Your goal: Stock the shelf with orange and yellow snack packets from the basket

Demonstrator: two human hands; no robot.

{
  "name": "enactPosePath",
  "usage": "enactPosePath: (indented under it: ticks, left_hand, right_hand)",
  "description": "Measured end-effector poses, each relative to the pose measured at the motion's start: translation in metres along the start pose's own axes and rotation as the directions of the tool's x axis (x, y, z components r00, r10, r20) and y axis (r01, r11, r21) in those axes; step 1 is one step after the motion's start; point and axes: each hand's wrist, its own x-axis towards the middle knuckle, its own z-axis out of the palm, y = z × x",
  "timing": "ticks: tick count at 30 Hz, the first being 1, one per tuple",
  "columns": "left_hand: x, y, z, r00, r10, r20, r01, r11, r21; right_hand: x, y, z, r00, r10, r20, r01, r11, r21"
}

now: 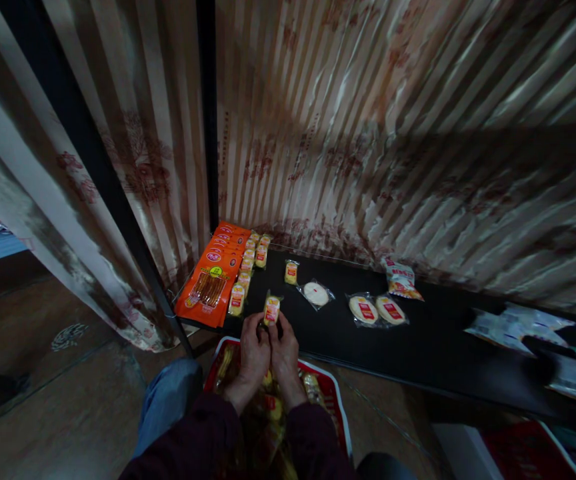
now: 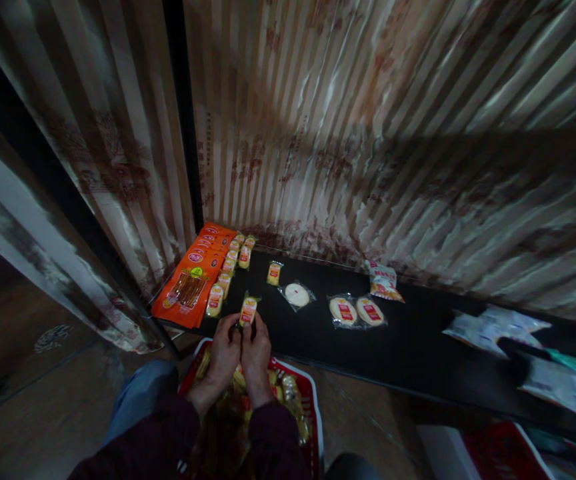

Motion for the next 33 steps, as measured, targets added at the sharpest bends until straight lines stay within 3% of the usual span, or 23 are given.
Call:
enactPosePath:
  ticks: [14,33]
  left_hand:
    - [0.030,0.006,0.017,0.979,-0.194,0.064,0.198,0.977,-0.079]
    - [0.063,-0.003,0.040,0.992,-0.114,0.057,0.116,0.993,-0.026]
  right_hand:
    - [0.044,0.008,0.016,0.998,-0.064,0.001,0.064,0.998,-0.017]
    - [0.089,0.009,0.037,0.994,-0.095,0.047,0.087,0.986,0.145]
